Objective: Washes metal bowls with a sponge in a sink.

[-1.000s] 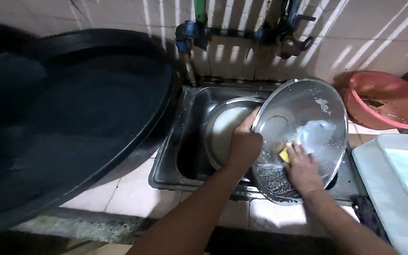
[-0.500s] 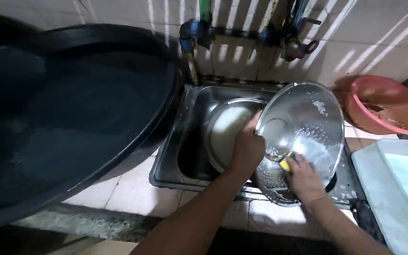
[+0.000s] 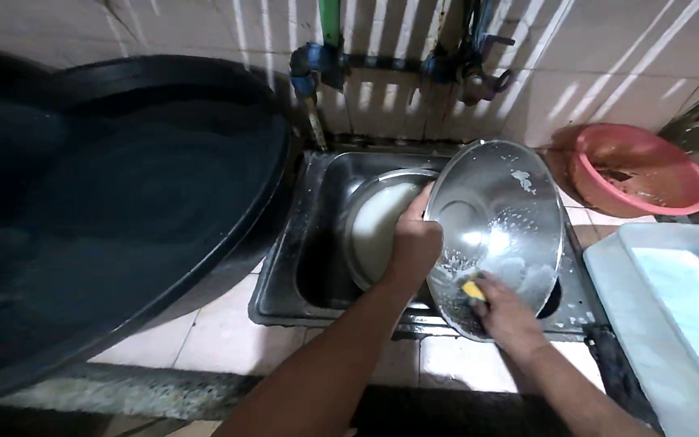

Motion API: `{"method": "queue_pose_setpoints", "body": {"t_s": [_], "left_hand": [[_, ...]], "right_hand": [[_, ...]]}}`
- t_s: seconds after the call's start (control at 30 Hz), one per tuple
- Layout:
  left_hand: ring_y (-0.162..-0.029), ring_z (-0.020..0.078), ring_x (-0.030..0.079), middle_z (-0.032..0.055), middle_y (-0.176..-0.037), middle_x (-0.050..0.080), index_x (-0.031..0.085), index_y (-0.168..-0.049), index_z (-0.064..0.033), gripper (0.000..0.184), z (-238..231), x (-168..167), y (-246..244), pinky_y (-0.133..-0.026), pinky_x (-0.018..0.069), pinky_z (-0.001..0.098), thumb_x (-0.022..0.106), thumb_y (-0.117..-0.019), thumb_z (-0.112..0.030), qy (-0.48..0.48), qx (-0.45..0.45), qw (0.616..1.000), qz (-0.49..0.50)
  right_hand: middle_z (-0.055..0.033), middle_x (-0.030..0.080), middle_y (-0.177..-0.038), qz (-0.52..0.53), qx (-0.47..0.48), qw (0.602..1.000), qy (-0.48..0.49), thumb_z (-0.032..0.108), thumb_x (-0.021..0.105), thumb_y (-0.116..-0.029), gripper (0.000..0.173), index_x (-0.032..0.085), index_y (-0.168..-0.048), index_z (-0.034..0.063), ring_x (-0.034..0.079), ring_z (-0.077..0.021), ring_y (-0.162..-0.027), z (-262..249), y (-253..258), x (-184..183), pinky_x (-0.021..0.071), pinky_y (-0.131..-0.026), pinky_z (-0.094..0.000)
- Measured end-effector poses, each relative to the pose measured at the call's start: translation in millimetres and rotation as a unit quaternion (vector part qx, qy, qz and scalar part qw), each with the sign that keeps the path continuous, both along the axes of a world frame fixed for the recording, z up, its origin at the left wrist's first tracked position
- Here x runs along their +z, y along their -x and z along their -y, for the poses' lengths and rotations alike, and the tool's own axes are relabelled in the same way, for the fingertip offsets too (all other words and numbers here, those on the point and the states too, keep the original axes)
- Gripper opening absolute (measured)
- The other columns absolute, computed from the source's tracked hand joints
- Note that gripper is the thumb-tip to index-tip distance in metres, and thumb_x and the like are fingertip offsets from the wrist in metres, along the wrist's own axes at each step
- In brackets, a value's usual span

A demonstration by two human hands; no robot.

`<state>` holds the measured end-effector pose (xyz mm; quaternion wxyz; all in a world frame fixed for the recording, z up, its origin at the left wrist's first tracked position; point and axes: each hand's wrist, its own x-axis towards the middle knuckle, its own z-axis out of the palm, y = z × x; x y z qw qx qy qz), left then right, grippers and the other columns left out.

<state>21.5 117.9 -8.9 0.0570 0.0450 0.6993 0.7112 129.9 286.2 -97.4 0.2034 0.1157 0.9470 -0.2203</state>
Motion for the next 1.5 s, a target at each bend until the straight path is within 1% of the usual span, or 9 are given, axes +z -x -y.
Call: {"method": "queue_pose_setpoints", "body": {"t_s": [0.13,0.37,0.47,0.63,0.87,1.03,1.17,1.37,1.5], "left_hand": [[-0.126,0.0108,0.06,0.0077,-0.14,0.062,0.052,-0.15,-0.0114,0.059,-2,1,2,-0.106,0.0501,0.0339,0.054,-0.0941,0.008,0.058,0.027,0.998,0.021],[-0.126,0.0236,0.06,0.0121,-0.143,0.059,0.048,-0.152,-0.0155,0.066,-6,18,44,-0.103,0.0511,0.0461,0.061,-0.0919,0.007,0.121,-0.06,0.986,0.101],[-0.145,0.0247,0.042,0.0116,-0.163,0.037,0.036,-0.159,-0.0141,0.074,-19,25,32,-0.116,0.0403,0.0467,0.062,-0.0924,0.005,0.143,-0.088,0.981,0.096],[-0.147,0.0235,0.041,0.0092,-0.168,0.026,0.024,-0.164,-0.0122,0.082,-21,-1,-34,-0.114,0.0426,0.0457,0.056,-0.091,0.008,0.182,-0.019,0.983,-0.011],[-0.136,0.0213,0.054,0.0077,-0.152,0.052,0.037,-0.159,-0.0254,0.079,-14,34,24,-0.11,0.0462,0.0468,0.057,-0.0921,0.011,0.159,-0.097,0.976,0.111],[-0.126,0.0253,0.059,0.0125,-0.149,0.054,0.029,-0.162,-0.0202,0.078,-13,-14,-31,-0.101,0.0519,0.0492,0.059,-0.0942,0.003,0.133,0.014,0.988,0.072],[-0.119,0.026,0.064,0.0134,-0.143,0.059,0.033,-0.161,-0.0218,0.078,0,0,-26,-0.096,0.054,0.0488,0.056,-0.0931,0.009,0.16,0.014,0.984,0.071],[-0.133,0.01,0.055,0.0063,-0.152,0.053,0.038,-0.159,-0.0132,0.076,0,11,-5,-0.11,0.0462,0.0314,0.049,-0.0895,0.017,0.066,-0.055,0.996,0.016],[-0.134,0.0097,0.054,0.0068,-0.153,0.052,0.039,-0.158,-0.0105,0.076,-3,10,-7,-0.111,0.0453,0.0307,0.049,-0.0884,0.018,0.06,-0.059,0.996,0.001]], "right_hand": [[-0.0131,0.061,-0.139,-0.128,-0.083,0.941,0.302,0.043,0.043,-0.1057,0.054,0.049,-0.149,0.012,0.059,-0.0207,-0.128,71,10,38,0.0469,-0.11,-0.044],[-0.0113,0.054,-0.151,-0.08,0.11,0.988,-0.066,0.024,0.08,-0.0812,0.067,0.059,-0.145,0.0217,0.056,-0.0362,-0.134,-5,-38,10,0.0491,-0.106,-0.0556],[-0.0094,0.056,-0.15,-0.059,0.026,0.998,-0.004,0.022,0.076,-0.0864,0.062,0.058,-0.146,0.0223,0.062,-0.032,-0.127,25,-30,40,0.0524,-0.102,-0.0544],[-0.0115,0.061,-0.14,-0.072,-0.141,0.973,0.169,0.014,0.074,-0.0875,0.069,0.048,-0.152,0.0175,0.062,-0.0253,-0.124,68,6,77,0.0502,-0.105,-0.0496],[-0.0133,0.059,-0.146,-0.129,0.052,0.989,-0.053,0.021,0.081,-0.0775,0.069,0.06,-0.143,0.0194,0.067,-0.0365,-0.12,16,-43,13,0.0565,-0.094,-0.0558],[-0.0132,0.06,-0.141,-0.093,-0.099,0.979,0.151,0.018,0.075,-0.0877,0.069,0.049,-0.151,0.0162,0.065,-0.0296,-0.119,69,0,70,0.0526,-0.101,-0.0524],[-0.0097,0.062,-0.14,-0.176,-0.038,0.95,0.255,0.047,0.06,-0.0968,0.058,0.058,-0.144,0.0135,0.061,-0.0185,-0.126,31,-34,17,0.0512,-0.107,-0.0428],[-0.0148,0.047,-0.157,-0.097,0.128,0.969,-0.188,0.023,0.069,-0.0969,0.04,0.067,-0.136,0.0163,0.034,-0.0381,-0.151,-105,20,-11,0.0244,-0.122,-0.063],[-0.0198,0.041,-0.16,-0.123,0.086,0.961,-0.232,0.018,0.07,-0.0933,0.051,0.06,-0.143,0.0131,0.031,-0.0409,-0.152,-87,31,-25,0.0229,-0.121,-0.0674]]}}
